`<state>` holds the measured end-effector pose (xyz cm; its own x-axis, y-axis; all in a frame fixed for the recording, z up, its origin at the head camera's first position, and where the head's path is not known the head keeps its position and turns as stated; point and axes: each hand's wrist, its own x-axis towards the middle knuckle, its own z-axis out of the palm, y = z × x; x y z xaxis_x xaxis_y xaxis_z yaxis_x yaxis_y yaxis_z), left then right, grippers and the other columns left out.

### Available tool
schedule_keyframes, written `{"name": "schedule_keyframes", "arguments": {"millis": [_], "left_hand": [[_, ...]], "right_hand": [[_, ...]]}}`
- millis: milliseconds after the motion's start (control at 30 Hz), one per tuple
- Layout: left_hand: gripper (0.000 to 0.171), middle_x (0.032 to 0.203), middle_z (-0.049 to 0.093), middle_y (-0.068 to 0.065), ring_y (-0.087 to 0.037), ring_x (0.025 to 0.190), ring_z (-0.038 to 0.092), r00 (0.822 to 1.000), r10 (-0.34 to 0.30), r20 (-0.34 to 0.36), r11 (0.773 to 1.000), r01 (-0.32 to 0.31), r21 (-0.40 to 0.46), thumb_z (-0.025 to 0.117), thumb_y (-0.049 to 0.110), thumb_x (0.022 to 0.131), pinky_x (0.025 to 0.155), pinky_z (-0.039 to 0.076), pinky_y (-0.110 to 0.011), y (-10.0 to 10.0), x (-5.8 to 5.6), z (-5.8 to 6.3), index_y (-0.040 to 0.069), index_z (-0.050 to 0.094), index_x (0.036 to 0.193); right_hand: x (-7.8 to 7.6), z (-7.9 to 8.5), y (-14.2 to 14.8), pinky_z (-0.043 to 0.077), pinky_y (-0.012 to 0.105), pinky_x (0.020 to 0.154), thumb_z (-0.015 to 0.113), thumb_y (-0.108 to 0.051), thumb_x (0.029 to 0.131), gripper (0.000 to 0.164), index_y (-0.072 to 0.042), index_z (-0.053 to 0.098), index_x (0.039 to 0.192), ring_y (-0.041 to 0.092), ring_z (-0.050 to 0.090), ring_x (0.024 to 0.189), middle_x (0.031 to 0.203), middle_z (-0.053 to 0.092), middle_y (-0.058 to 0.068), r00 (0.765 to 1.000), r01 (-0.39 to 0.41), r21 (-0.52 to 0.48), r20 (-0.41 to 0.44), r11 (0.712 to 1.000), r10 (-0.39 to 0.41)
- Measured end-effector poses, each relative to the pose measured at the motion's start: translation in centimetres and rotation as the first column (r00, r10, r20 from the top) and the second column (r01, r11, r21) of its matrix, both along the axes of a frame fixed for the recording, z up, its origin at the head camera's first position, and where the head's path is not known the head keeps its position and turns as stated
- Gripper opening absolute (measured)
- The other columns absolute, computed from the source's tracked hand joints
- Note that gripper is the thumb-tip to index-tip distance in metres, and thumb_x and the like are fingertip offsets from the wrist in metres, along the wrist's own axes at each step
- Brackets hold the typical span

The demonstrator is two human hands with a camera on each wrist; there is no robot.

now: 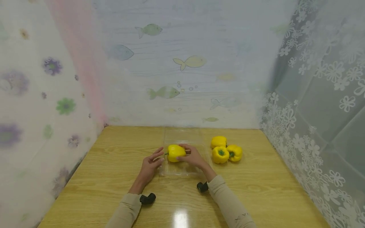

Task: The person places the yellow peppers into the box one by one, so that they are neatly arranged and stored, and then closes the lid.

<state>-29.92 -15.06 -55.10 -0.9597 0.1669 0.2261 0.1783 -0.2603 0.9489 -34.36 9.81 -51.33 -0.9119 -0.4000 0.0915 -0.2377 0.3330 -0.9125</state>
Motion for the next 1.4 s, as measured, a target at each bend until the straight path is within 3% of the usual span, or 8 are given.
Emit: {"name": "schedule_keyframes", "arguments": {"millis": [467,800,1000,1200,1400], "left_hand": [[0.048,0.163,0.034,-0.020,-0.007,0.094,0.064,1.000,-0.014,0.007,1.000,0.014,0.024,0.064,0.001,0.098,0.071,0.053,-0.017,-0.1,-0.1,-0.2,-0.020,0.048,0.139],[0.050,0.163,0.033,-0.020,-0.005,0.091,0.062,1.000,-0.012,0.010,0.999,0.012,0.034,0.065,0.002,0.098,0.069,0.052,-0.017,-0.2,-0.3,-0.4,-0.020,0.047,0.139],[0.050,0.161,0.036,-0.019,-0.006,0.111,0.061,1.000,0.003,0.009,1.000,-0.003,0.031,0.065,0.002,0.097,0.070,0.053,-0.017,-0.1,-0.5,-0.4,-0.022,0.047,0.138],[0.050,0.162,0.037,-0.016,-0.009,0.126,0.055,1.000,-0.005,0.020,0.999,0.005,0.035,0.066,0.003,0.098,0.073,0.053,-0.016,-0.2,-0.6,-0.5,-0.022,0.047,0.137],[0.049,0.162,0.037,-0.017,-0.005,0.110,0.061,1.000,-0.014,0.020,0.999,0.014,0.033,0.065,0.003,0.099,0.073,0.053,-0.016,-0.3,-0.6,-0.7,-0.021,0.048,0.138]], "right_hand": [[0.2,0.2,-0.1,0.051,0.051,0.102,0.079,-0.019,0.090,0.063,-0.009,0.055,0.147,0.042,0.057,0.128,0.152,0.051,0.016,1.000,-0.004,-0.003,-0.009,1.000,0.004],[-0.3,-0.3,-0.1,0.050,0.051,0.103,0.080,-0.024,0.089,0.062,-0.014,0.057,0.146,0.041,0.053,0.130,0.152,0.051,0.012,0.999,0.004,0.054,-0.044,0.999,-0.001],[-0.5,0.0,-0.1,0.045,0.054,0.107,0.081,-0.029,0.089,0.063,-0.017,0.057,0.146,0.039,0.051,0.132,0.152,0.052,0.010,0.997,0.013,0.103,-0.072,0.995,-0.006],[-0.3,0.4,-0.1,0.045,0.055,0.107,0.080,-0.027,0.090,0.064,-0.009,0.056,0.146,0.041,0.052,0.131,0.149,0.053,0.017,0.995,0.009,0.096,-0.103,0.995,0.001],[0.4,0.9,0.0,0.046,0.055,0.107,0.079,-0.025,0.090,0.064,-0.008,0.054,0.147,0.041,0.053,0.131,0.147,0.053,0.019,0.996,0.023,0.086,-0.085,0.996,-0.016]]}}
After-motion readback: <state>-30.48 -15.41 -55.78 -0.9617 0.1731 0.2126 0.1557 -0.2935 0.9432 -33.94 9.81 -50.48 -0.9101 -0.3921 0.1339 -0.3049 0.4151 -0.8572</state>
